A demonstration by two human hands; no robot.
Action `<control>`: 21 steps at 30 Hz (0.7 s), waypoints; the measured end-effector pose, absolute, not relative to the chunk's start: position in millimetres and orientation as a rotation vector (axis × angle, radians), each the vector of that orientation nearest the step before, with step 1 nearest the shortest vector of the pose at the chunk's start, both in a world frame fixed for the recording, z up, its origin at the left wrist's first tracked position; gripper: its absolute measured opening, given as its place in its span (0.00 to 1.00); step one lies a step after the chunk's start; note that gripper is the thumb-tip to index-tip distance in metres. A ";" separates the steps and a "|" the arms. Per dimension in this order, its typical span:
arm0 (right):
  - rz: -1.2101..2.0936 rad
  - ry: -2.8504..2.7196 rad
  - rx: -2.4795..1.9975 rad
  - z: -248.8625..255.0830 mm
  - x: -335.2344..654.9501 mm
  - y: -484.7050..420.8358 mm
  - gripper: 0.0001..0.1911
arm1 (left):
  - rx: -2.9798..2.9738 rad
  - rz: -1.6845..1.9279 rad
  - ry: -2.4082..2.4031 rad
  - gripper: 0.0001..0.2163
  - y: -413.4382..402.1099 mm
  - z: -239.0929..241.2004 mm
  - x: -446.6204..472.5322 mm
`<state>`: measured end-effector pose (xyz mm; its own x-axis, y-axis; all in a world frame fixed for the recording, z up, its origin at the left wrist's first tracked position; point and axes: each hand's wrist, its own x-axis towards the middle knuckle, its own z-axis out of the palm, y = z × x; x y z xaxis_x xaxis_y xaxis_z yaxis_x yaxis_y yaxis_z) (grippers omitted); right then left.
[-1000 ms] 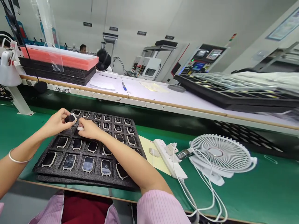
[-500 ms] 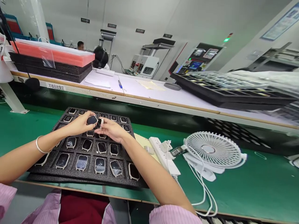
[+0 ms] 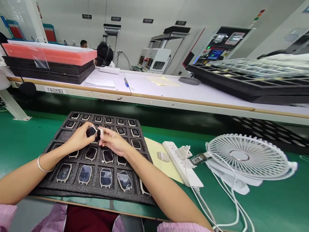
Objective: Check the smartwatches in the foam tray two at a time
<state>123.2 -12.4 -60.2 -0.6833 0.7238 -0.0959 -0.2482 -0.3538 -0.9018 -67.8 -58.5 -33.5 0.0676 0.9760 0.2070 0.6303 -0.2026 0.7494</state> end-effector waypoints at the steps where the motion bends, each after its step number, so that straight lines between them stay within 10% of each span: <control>1: 2.077 -1.256 -0.669 -61.2 123.3 -12.3 0.28 | 1.877 0.967 1.599 0.13 -58.8 -34.4 -67.6; 21: 2.080 -1.328 -0.735 -62.8 127.4 -13.5 0.23 | 1.691 0.946 1.604 0.13 -55.7 -50.7 -68.4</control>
<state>127.4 -13.5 -62.8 -0.6936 0.7049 -0.1481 -0.1624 -0.3533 -0.9213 -68.4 -55.7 -50.7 0.0080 0.9964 0.0839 0.5560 -0.0742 0.8279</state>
